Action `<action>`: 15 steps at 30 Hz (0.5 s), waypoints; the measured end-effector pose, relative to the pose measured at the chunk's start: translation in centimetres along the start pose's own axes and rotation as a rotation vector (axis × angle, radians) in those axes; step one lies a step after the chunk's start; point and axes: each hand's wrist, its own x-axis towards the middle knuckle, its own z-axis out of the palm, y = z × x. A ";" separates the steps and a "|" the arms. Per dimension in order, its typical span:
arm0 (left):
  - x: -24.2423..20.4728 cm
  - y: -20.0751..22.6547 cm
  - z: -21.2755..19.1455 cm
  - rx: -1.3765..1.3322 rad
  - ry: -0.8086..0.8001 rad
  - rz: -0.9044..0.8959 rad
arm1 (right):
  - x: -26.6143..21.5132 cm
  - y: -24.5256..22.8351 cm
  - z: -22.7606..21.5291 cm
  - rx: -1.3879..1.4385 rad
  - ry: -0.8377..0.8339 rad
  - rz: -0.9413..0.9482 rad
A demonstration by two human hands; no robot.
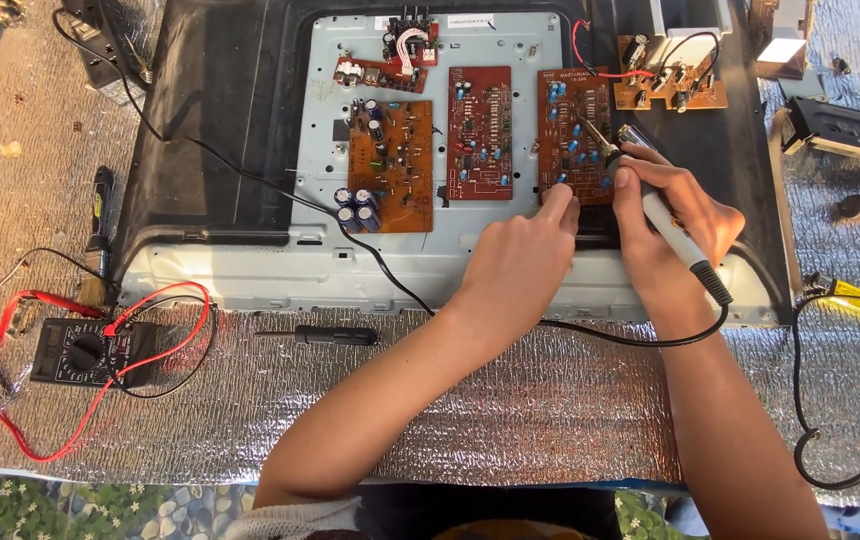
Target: Soldering electronic components on circuit boards inside a television chassis.
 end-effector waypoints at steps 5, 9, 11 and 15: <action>0.0 0.0 0.1 0.007 0.002 -0.004 | -0.1 0.5 0.0 -0.030 0.000 -0.011; -0.1 0.0 -0.3 0.024 0.001 0.007 | -0.5 1.0 -0.4 0.111 0.047 0.037; -0.1 -0.1 -0.4 0.026 -0.009 0.014 | -0.6 1.1 -0.5 0.135 0.061 0.057; 0.0 -0.1 -0.3 0.002 -0.039 0.009 | -0.4 0.6 -0.5 0.138 0.025 0.046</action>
